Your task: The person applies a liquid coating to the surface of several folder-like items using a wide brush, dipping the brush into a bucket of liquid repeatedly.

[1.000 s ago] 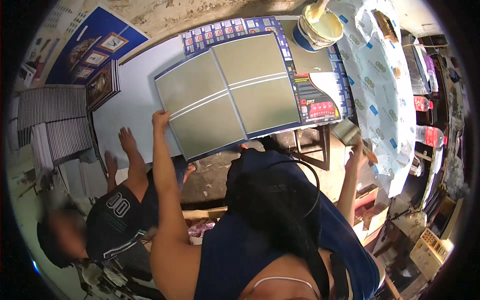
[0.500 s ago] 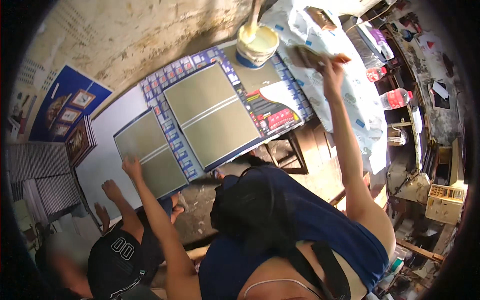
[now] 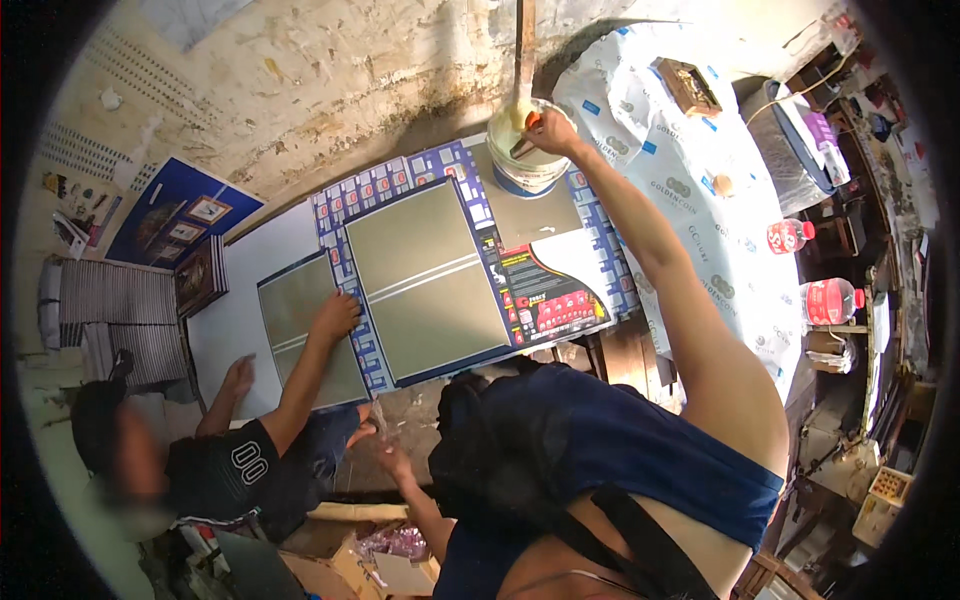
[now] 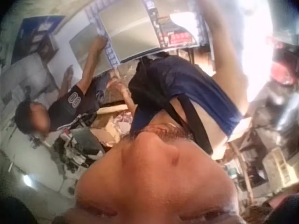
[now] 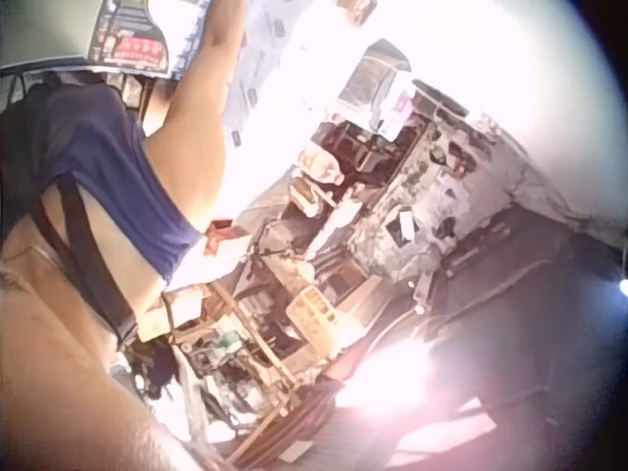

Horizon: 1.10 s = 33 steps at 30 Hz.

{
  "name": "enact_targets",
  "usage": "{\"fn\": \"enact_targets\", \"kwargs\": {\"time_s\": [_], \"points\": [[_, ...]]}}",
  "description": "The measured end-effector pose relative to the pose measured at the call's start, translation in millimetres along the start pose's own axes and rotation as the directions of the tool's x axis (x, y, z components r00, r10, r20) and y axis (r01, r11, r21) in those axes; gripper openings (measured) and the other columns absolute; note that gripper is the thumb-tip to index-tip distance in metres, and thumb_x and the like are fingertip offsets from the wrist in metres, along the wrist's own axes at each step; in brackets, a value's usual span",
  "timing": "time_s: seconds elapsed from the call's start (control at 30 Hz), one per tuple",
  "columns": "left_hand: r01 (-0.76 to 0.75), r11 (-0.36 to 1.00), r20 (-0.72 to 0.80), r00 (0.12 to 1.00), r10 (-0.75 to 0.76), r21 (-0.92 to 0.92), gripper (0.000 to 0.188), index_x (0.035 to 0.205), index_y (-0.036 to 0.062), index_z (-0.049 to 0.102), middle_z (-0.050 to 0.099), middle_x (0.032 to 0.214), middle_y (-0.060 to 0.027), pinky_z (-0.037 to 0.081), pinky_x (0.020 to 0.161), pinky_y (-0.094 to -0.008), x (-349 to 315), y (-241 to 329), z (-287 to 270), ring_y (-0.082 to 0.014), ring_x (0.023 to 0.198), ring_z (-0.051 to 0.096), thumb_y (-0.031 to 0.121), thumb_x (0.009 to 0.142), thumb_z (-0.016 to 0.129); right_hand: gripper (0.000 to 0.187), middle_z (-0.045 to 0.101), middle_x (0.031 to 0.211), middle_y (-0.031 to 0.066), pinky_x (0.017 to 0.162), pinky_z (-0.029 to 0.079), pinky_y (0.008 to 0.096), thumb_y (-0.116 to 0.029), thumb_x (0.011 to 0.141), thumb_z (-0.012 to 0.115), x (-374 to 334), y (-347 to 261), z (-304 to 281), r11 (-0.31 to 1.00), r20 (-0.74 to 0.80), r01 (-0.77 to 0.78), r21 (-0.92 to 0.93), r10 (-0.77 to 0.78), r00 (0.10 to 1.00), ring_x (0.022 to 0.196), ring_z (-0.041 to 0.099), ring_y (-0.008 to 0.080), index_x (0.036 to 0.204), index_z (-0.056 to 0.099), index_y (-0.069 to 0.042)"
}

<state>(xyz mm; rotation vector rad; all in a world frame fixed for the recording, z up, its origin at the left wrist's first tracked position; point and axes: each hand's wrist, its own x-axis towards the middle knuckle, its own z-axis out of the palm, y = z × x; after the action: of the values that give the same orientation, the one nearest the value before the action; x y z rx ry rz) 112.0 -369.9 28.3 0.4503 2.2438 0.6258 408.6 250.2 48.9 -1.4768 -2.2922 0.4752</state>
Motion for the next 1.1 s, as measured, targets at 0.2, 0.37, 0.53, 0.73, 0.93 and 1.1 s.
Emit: {"fn": "enact_targets", "kwargs": {"time_s": [0.2, 0.37, 0.53, 0.73, 0.93, 1.1], "points": [[0.12, 0.921, -0.029, 0.99, -0.141, -0.371, 0.019, 0.102, -0.0015, 0.059, 0.058, 0.092, -0.0129, 0.045, 0.076, -0.0361, -9, -209, 60, -0.0242, 0.083, 0.057, 0.008, 0.086, 0.061, 0.049, 0.069, 0.074, 0.0213, 0.07, 0.053, 0.0427, -0.047, 0.084, 0.067, 27, -13, -48, 0.987, -0.113, 0.124, 0.101, -0.113, 0.987, 0.072, 0.069, 0.0353, 0.09, 0.068, 0.003], [0.042, 0.894, -0.009, 0.999, -0.051, -0.445, 0.011, 0.096, 0.003, 0.057, 0.052, 0.084, -0.006, 0.043, 0.071, -0.0316, 7, -223, 76, -0.0167, 0.078, 0.053, 0.01, 0.088, 0.061, 0.049, 0.068, 0.067, 0.0185, 0.063, 0.055, 0.0395, -0.045, 0.094, 0.056, 31, -55, -84, 0.97, 0.131, 0.175, 0.17, -0.198, 0.971, 0.06, 0.07, 0.0295, 0.089, 0.06, 0.004], [-0.089, 0.872, 0.001, 0.995, 0.102, -0.481, 0.008, 0.09, 0.0074, 0.054, 0.047, 0.076, 0.0009, 0.041, 0.065, -0.0272, 31, -232, 79, -0.0093, 0.073, 0.049, 0.012, 0.09, 0.061, 0.049, 0.068, 0.066, 0.0199, 0.047, 0.055, 0.0383, -0.035, 0.094, 0.05, 42, -51, -56, 0.999, 0.506, -0.003, 0.044, -0.02, 0.862, 0.05, 0.067, 0.0274, 0.081, 0.062, 0.01], [-0.195, 0.869, -0.128, 0.98, 0.152, -0.456, 0.013, 0.099, 0.0041, 0.057, 0.054, 0.087, -0.0048, 0.044, 0.072, -0.0308, 42, -204, 83, -0.0151, 0.082, 0.055, 0.012, 0.09, 0.062, 0.044, 0.062, 0.061, 0.0149, 0.039, 0.053, 0.0365, -0.029, 0.091, 0.049, 76, -85, -93, 0.982, 0.513, 0.173, -0.076, -0.11, 0.851, 0.044, 0.062, 0.0259, 0.073, 0.059, 0.009], [-0.458, 0.886, -0.143, 0.875, 0.463, 0.07, 0.041, 0.123, -0.0033, 0.057, 0.059, 0.118, -0.0219, 0.045, 0.094, -0.0433, 65, -49, 41, -0.0358, 0.11, 0.057, 0.015, 0.087, 0.066, 0.039, 0.068, 0.082, 0.0208, 0.059, 0.055, 0.0442, -0.031, 0.086, 0.051, 79, -153, -113, 0.915, 0.514, 0.257, -0.311, -0.065, 0.855, 0.068, 0.069, 0.032, 0.091, 0.066, 0.005], [-0.65, 0.623, -0.014, 0.687, 0.727, 0.434, 0.057, 0.128, -0.0009, 0.051, 0.053, 0.125, -0.0217, 0.042, 0.095, -0.0505, 101, 57, 27, -0.0418, 0.116, 0.05, 0.022, 0.08, 0.072, 0.038, 0.07, 0.094, 0.0185, 0.071, 0.054, 0.046, -0.019, 0.086, 0.057, 31, -229, -82, 0.679, 0.511, 0.556, -0.479, -0.3, 0.806, 0.089, 0.069, 0.0355, 0.12, 0.053, -0.003]]}}
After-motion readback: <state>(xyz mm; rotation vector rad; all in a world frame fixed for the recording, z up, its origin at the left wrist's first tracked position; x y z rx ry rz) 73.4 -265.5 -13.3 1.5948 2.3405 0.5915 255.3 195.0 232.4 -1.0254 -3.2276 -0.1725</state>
